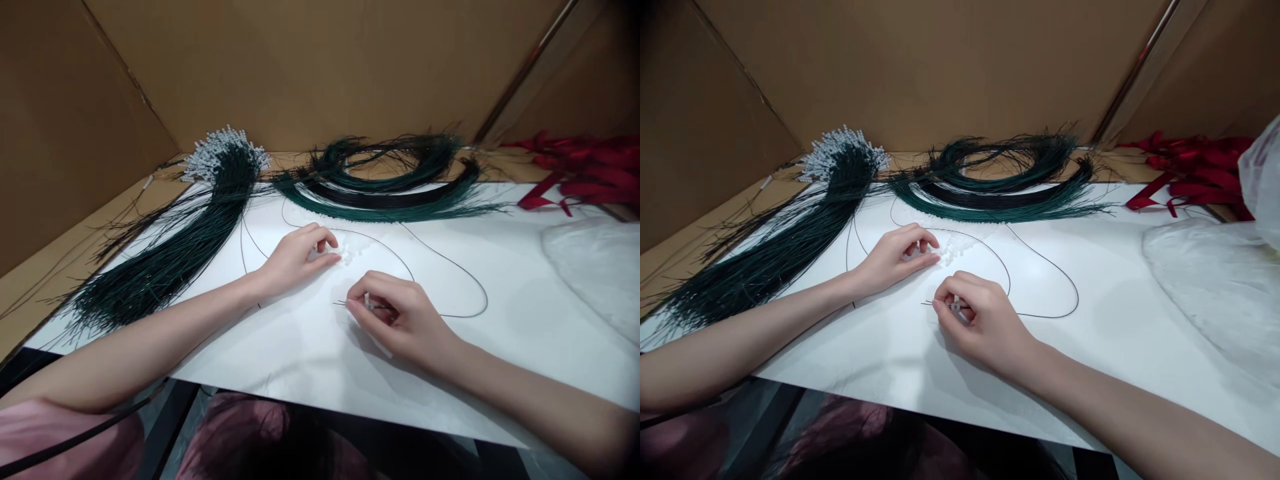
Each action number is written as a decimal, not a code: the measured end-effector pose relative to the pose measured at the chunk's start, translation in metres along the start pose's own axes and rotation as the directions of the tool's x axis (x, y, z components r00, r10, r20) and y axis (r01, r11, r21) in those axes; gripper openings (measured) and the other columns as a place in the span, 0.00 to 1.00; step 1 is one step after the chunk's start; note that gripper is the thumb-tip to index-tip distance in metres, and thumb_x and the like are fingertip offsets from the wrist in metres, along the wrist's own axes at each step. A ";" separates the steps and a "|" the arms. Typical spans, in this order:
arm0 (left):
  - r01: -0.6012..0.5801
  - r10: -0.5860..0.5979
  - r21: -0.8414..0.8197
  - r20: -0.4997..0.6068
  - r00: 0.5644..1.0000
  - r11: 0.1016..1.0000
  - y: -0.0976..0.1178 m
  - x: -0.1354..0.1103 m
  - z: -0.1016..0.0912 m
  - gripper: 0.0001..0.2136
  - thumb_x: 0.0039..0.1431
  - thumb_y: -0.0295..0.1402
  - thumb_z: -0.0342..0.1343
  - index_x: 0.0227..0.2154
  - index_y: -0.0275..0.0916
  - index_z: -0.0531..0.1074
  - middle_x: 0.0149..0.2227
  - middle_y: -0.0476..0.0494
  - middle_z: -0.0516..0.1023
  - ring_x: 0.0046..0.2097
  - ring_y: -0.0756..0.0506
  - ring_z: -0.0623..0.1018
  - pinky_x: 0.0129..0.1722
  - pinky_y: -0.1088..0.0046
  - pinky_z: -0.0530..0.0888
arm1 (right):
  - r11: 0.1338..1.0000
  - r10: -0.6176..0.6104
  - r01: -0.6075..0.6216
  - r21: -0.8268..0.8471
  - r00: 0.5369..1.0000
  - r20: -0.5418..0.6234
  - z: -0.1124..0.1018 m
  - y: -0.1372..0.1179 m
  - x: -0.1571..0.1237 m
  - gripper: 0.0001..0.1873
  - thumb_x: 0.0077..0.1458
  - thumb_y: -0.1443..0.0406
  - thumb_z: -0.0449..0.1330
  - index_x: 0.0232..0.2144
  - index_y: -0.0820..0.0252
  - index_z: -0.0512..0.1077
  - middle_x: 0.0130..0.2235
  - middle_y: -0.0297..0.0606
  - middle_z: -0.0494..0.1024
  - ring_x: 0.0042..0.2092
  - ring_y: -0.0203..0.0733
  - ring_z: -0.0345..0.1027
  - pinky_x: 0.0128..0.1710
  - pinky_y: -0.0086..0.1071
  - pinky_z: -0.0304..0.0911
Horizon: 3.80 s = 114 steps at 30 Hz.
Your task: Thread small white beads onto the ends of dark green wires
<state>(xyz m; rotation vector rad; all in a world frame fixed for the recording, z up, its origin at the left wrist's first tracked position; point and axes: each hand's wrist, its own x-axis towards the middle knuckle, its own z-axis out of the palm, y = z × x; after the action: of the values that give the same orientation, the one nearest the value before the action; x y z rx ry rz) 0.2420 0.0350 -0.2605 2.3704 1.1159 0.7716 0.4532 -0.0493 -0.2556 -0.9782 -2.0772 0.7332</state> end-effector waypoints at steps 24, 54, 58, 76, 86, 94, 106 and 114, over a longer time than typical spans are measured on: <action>0.112 -0.097 -0.527 0.057 0.994 0.843 0.030 -0.032 -0.006 0.03 0.61 0.30 0.61 0.34 0.35 0.75 0.33 0.46 0.79 0.37 0.51 0.78 0.39 0.76 0.72 | 0.998 0.061 -0.060 0.033 0.998 -0.028 -0.004 -0.001 0.000 0.07 0.59 0.71 0.59 0.29 0.63 0.73 0.27 0.32 0.70 0.24 0.28 0.54 0.22 0.27 0.51; 0.159 -0.141 -0.765 0.089 0.986 0.624 0.030 -0.031 0.001 0.04 0.53 0.29 0.68 0.29 0.35 0.78 0.29 0.47 0.78 0.31 0.53 0.75 0.31 0.79 0.72 | 0.998 0.044 -0.038 0.045 0.989 -0.138 -0.006 -0.004 0.000 0.07 0.60 0.70 0.60 0.28 0.60 0.73 0.26 0.33 0.70 0.25 0.31 0.56 0.22 0.29 0.52; 0.166 -0.131 -0.784 0.109 0.985 0.598 0.029 -0.032 0.003 0.08 0.50 0.29 0.70 0.30 0.35 0.77 0.30 0.47 0.79 0.32 0.52 0.77 0.34 0.78 0.74 | 0.998 0.053 -0.045 0.054 0.986 -0.158 -0.006 -0.005 0.001 0.08 0.59 0.69 0.61 0.27 0.60 0.73 0.26 0.33 0.70 0.24 0.31 0.57 0.22 0.29 0.52; 0.184 -0.124 -0.800 0.138 0.983 0.572 0.029 -0.031 0.003 0.13 0.47 0.27 0.73 0.34 0.35 0.77 0.30 0.47 0.81 0.32 0.51 0.80 0.35 0.79 0.79 | 0.999 0.017 -0.012 0.039 0.991 -0.132 -0.006 -0.004 0.000 0.07 0.60 0.70 0.62 0.28 0.59 0.73 0.27 0.34 0.72 0.25 0.31 0.58 0.21 0.29 0.51; 0.149 -0.098 -0.794 0.112 0.989 0.589 0.030 -0.034 0.003 0.13 0.46 0.21 0.71 0.34 0.36 0.77 0.29 0.50 0.81 0.32 0.54 0.80 0.35 0.84 0.78 | 1.000 0.005 -0.002 0.022 0.991 -0.135 -0.006 -0.006 0.000 0.08 0.59 0.71 0.62 0.28 0.59 0.73 0.26 0.33 0.71 0.24 0.31 0.58 0.20 0.29 0.50; 0.133 -0.090 -0.752 0.098 0.991 0.645 0.030 -0.032 0.003 0.13 0.46 0.24 0.72 0.35 0.36 0.77 0.30 0.49 0.81 0.33 0.52 0.81 0.36 0.80 0.78 | 1.000 0.017 -0.017 0.007 0.991 -0.130 -0.005 -0.005 -0.001 0.08 0.58 0.71 0.61 0.27 0.57 0.73 0.26 0.34 0.70 0.24 0.32 0.58 0.21 0.30 0.51; 0.103 -0.072 -0.731 0.074 0.995 0.675 0.033 -0.032 0.003 0.13 0.47 0.24 0.72 0.35 0.35 0.77 0.30 0.49 0.81 0.33 0.52 0.81 0.37 0.80 0.78 | 1.000 0.007 -0.008 0.000 0.994 -0.111 -0.004 -0.005 -0.001 0.08 0.57 0.72 0.61 0.27 0.57 0.73 0.25 0.33 0.70 0.24 0.32 0.57 0.22 0.31 0.52; 0.084 -0.062 -0.723 0.057 0.996 0.686 0.033 -0.033 0.004 0.13 0.47 0.23 0.72 0.35 0.35 0.77 0.30 0.49 0.81 0.32 0.53 0.80 0.35 0.82 0.78 | 1.000 -0.014 0.012 -0.017 0.993 -0.117 -0.004 -0.005 -0.001 0.08 0.57 0.73 0.62 0.27 0.58 0.73 0.25 0.33 0.70 0.24 0.31 0.57 0.22 0.30 0.52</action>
<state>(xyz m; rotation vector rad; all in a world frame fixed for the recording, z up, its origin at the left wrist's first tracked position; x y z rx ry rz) 0.2455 -0.0112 -0.2551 1.6350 0.6879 0.9321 0.4550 -0.0525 -0.2497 -0.9925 -1.9889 0.6374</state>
